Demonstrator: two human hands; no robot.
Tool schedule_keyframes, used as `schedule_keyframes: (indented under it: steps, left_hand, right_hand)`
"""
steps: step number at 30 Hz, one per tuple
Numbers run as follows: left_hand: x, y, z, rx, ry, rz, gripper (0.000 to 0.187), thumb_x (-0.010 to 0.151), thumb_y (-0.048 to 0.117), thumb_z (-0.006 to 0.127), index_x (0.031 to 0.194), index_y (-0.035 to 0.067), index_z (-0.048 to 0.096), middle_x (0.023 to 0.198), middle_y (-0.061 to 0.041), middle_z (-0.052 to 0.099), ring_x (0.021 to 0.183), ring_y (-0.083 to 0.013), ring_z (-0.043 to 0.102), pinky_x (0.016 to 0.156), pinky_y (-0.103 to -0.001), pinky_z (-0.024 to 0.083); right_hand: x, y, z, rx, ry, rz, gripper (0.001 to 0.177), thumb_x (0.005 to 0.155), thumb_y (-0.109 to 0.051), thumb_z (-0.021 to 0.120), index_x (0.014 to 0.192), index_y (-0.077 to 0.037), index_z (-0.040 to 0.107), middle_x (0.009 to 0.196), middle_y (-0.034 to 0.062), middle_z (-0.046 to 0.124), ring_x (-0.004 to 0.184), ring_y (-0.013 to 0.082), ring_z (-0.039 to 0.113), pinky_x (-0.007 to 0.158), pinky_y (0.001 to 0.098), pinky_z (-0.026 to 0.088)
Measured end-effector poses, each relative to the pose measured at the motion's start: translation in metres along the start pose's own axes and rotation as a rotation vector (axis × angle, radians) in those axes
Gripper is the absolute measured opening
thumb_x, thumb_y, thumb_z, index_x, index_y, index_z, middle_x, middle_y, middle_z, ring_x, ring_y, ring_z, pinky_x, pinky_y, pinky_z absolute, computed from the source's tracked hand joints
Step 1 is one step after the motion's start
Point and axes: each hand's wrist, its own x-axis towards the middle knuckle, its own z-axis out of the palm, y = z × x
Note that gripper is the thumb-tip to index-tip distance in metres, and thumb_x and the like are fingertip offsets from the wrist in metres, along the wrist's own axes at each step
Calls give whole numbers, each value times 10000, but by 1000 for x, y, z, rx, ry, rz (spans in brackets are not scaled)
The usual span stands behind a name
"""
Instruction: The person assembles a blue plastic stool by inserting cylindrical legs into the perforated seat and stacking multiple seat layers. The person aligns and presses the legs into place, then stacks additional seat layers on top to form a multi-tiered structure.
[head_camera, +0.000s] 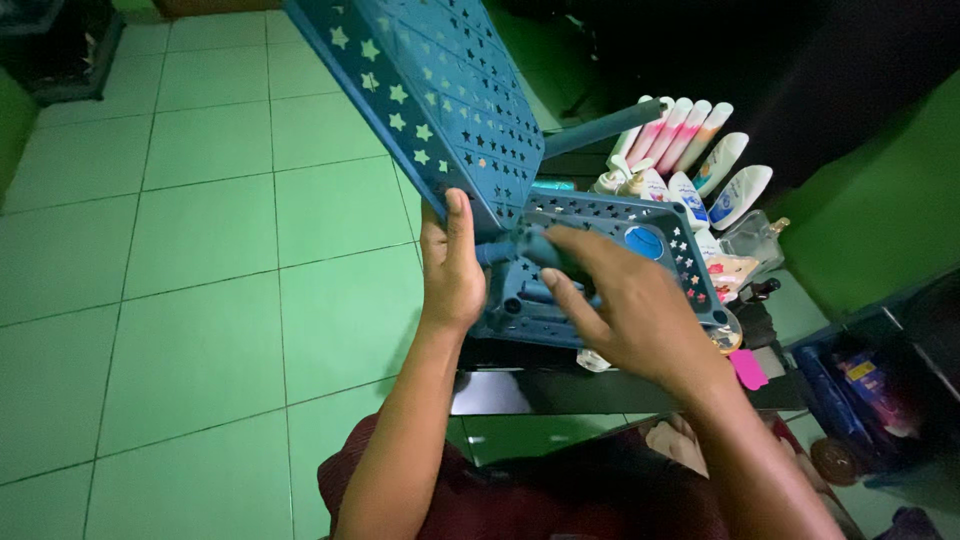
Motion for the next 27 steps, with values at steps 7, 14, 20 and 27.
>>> schedule_keyframes:
  steps: [7, 14, 20, 27]
  left_hand:
    - [1, 5, -6, 99, -66, 33, 483, 1157, 391, 454, 1434, 0, 522, 1387, -89, 596, 1271, -153, 550, 1144, -342, 436]
    - [-1, 10, 0, 64, -108, -33, 441, 1159, 381, 462, 1406, 22, 530, 1257, -54, 618, 1129, -123, 561, 1038, -319, 478]
    - [2, 15, 2, -29, -154, -117, 442, 1139, 388, 467, 1402, 37, 520, 1179, -53, 633, 1024, -130, 591, 944, -323, 518]
    - [1, 16, 4, 36, -164, -92, 437, 1143, 369, 456, 1412, 31, 522, 1250, -51, 626, 1115, -125, 580, 1027, -305, 496]
  right_hand:
    - [6, -5, -6, -415, -85, -110, 424, 949, -370, 659, 1356, -254, 659, 793, 74, 673, 590, 282, 652, 491, 430, 492]
    - [10, 3, -7, -424, -111, -133, 368, 951, -410, 694, 1093, -75, 642, 827, 74, 674, 645, 312, 655, 552, 433, 502]
    - [15, -5, -19, -436, -29, -383, 353, 916, -305, 698, 1174, -68, 655, 858, 71, 674, 689, 278, 673, 575, 402, 518]
    - [25, -11, -25, -603, -162, -372, 386, 888, -336, 713, 1231, -161, 694, 710, 26, 657, 526, 242, 634, 460, 396, 478]
